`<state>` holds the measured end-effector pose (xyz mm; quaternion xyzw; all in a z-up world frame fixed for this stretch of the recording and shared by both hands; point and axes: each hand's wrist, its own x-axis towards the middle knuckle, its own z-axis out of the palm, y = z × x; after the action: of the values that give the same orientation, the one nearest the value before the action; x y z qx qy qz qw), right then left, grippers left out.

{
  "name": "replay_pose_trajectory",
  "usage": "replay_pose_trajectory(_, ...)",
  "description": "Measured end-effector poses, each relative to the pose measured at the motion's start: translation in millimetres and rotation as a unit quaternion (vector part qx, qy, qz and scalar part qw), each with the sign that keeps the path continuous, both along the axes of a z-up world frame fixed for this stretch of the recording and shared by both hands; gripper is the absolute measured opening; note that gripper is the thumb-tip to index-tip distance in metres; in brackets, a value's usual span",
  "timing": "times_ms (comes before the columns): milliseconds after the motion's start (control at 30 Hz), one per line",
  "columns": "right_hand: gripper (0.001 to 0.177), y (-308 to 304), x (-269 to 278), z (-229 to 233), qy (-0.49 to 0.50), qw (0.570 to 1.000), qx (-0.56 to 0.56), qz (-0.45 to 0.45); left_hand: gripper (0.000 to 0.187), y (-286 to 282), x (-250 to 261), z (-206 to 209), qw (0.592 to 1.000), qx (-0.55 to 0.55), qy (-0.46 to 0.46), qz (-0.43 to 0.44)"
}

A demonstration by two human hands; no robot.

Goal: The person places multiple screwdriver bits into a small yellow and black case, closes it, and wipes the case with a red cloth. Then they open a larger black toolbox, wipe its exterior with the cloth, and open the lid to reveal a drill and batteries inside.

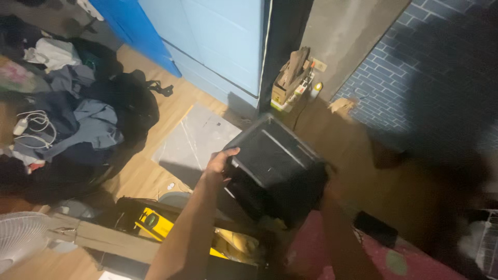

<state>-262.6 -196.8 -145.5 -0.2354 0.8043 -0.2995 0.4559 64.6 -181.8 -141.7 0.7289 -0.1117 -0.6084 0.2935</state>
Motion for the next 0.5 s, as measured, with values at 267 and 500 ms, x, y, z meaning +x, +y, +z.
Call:
replay_pose_trajectory(267, 0.037, 4.8, -33.7, -16.8, -0.184, 0.971, -0.128, -0.083, 0.082, -11.7, -21.7, 37.6, 0.987, -0.124, 0.041, 0.090)
replay_pose_trajectory(500, 0.028, -19.0, -52.5, 52.8, -0.259, 0.926, -0.263, -0.077, 0.101, 0.7, -18.2, 140.1, 0.984, -0.159, 0.023, 0.076)
